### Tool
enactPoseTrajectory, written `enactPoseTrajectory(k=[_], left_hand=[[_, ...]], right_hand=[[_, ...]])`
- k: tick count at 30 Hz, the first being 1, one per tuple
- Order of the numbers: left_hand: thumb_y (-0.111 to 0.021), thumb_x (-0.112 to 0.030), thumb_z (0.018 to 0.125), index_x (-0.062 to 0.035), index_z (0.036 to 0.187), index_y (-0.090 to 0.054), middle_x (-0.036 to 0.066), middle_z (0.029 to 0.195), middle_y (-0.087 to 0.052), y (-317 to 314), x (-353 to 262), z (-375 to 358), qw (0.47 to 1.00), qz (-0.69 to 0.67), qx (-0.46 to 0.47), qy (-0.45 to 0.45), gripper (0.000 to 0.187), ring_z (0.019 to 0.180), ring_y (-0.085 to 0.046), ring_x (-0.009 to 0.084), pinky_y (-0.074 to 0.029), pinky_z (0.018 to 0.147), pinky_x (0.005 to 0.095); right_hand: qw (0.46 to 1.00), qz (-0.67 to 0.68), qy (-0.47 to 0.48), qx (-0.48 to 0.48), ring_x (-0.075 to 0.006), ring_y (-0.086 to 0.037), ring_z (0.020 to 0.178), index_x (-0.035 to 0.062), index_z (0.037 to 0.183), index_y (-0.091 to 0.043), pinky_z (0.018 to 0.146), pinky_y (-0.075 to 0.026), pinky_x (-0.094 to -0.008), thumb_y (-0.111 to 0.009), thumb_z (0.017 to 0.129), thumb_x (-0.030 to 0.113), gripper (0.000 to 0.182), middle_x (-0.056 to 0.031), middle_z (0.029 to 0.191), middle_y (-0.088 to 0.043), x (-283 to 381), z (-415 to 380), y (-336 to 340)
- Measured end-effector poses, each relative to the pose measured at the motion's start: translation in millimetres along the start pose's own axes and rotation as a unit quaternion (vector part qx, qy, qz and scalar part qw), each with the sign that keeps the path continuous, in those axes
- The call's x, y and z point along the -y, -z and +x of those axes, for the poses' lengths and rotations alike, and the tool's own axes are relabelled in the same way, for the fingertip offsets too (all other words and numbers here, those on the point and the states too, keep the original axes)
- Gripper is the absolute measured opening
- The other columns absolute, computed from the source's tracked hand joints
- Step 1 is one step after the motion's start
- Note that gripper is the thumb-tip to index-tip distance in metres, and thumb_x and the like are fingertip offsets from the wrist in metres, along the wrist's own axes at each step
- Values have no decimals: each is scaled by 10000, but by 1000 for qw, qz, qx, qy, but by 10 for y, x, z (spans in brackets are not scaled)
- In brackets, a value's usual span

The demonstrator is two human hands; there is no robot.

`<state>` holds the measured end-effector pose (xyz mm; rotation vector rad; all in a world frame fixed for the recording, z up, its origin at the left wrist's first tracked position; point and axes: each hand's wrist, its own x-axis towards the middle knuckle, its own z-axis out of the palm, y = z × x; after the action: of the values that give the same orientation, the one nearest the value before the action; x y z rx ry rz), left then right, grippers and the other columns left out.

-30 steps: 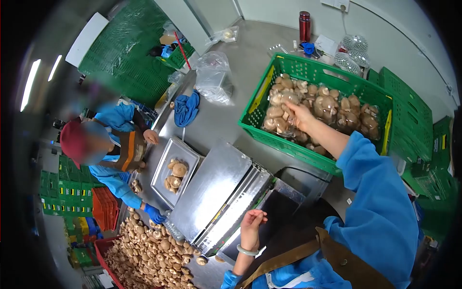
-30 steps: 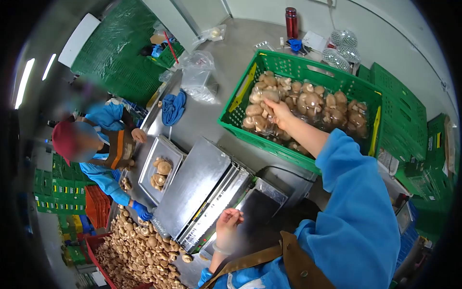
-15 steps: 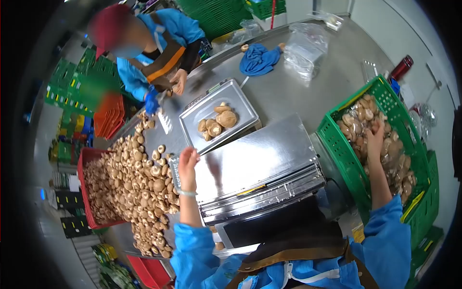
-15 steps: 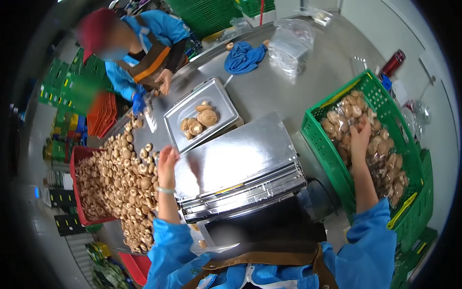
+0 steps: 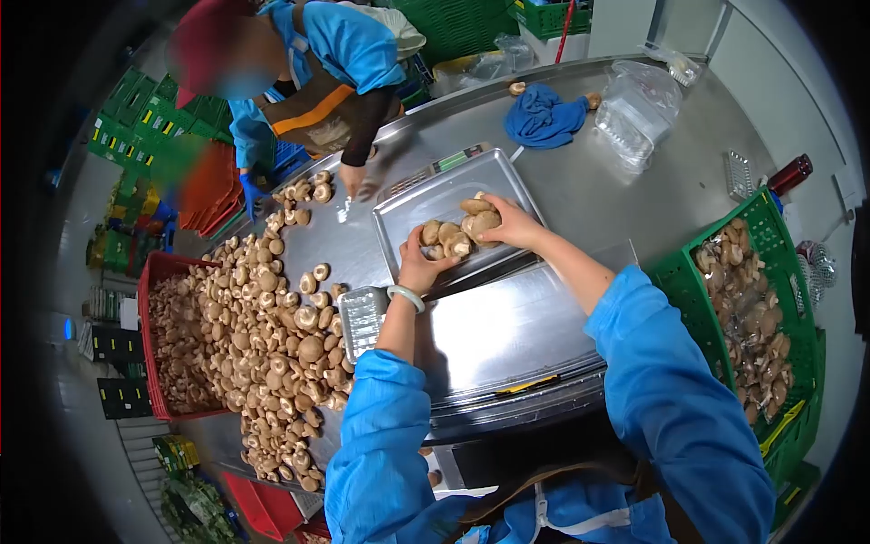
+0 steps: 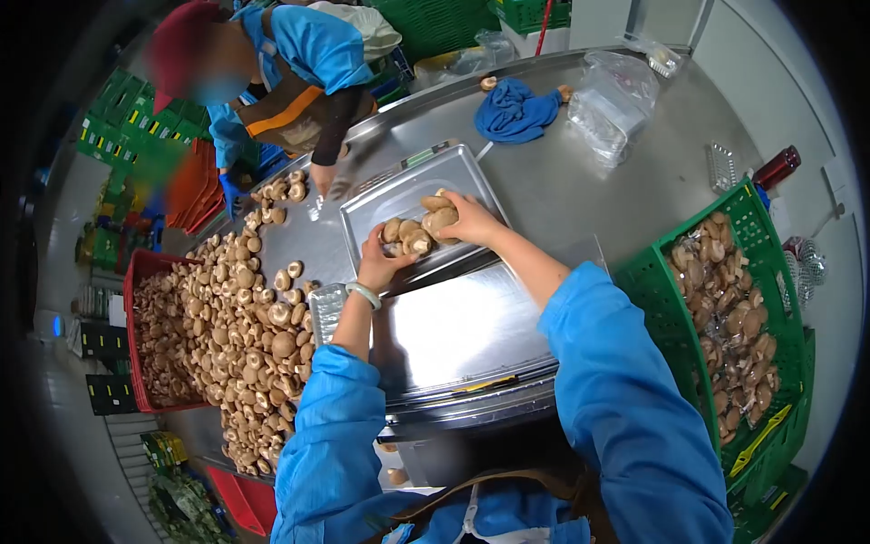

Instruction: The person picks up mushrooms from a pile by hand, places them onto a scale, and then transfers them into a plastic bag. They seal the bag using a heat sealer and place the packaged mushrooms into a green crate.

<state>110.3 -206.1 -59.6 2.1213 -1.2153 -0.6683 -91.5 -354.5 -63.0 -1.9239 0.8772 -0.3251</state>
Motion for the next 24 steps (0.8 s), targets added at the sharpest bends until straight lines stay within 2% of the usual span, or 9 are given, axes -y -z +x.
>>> enactPoseTrajectory(k=[5,8,10,15,19,20,22,23,24], left_hand=[[-919,-229,644,-86,1444,-377,169,1308,-410,143,-61,-279,997,-29,-34,-70,977,1146,-534,288,-518,925,345],[-925,-268,626,-85,1436,-379,189,1317,-406,389,-516,-966,995,-95,-1,-30,994,1169,-525,337,-477,1005,384],[-930,-267,621,-69,1435,-374,192,1298,-406,240,-404,-1419,992,-14,-43,-121,1006,1127,-550,305,-544,892,371],[-916,-244,646,-66,1438,-367,179,1270,-425,188,-582,-2314,997,-56,39,-45,979,1131,-523,318,-516,902,362],[-905,-241,661,-82,1472,-326,225,1289,-397,161,-414,-2425,992,-16,24,-121,1009,1097,-555,368,-525,910,409],[-897,-225,684,-73,1490,-297,218,1277,-419,225,-397,-2461,992,-1,38,-121,1016,1034,-594,329,-542,869,384],[-885,-203,708,-48,1501,-263,207,1260,-455,341,-365,-2621,990,-133,46,20,1020,912,-630,276,-556,800,348],[-840,-149,755,-50,1506,-272,182,1410,-389,402,-303,-2716,989,-144,6,34,947,887,-588,190,-566,705,281],[-832,-161,766,-23,1449,-360,167,1303,-496,493,-326,-2850,992,-99,-70,30,842,830,-592,185,-553,697,303]], right_hand=[[999,0,38,-38,-366,-454,1293,77,1471,-360,1070,-401,-396,-822,730,276,895,-203,1385,-416,250,-435,27],[997,17,55,-51,-379,-466,1273,65,1454,-362,1060,-412,-409,-822,730,251,878,-198,1378,-410,521,-1106,95],[998,21,46,-37,-376,-464,1276,68,1453,-354,1063,-411,-411,-814,746,223,858,-186,1388,-400,596,-1600,60],[999,33,-11,-15,-360,-449,1299,76,1455,-356,1077,-401,-401,-809,761,188,836,-180,1411,-379,615,-2450,-177],[1000,1,1,-21,-380,-438,1307,89,1485,-314,1082,-397,-412,-804,767,199,876,-207,1438,-363,599,-2678,-250],[1000,-17,14,-22,-393,-435,1306,97,1492,-304,1082,-397,-421,-803,768,209,886,-220,1444,-360,590,-2684,-235],[1000,19,1,-9,-379,-465,1284,59,1499,-276,1072,-410,-404,-794,787,224,896,-216,1441,-393,639,-2796,-34],[998,19,-24,-52,-369,-493,1252,45,1461,-335,1056,-422,-411,-791,786,216,832,-204,1409,-429,622,-2914,67],[994,19,-47,-97,-359,-521,1220,32,1422,-394,1040,-434,-418,-788,785,208,769,-192,1376,-466,556,-3024,185]])
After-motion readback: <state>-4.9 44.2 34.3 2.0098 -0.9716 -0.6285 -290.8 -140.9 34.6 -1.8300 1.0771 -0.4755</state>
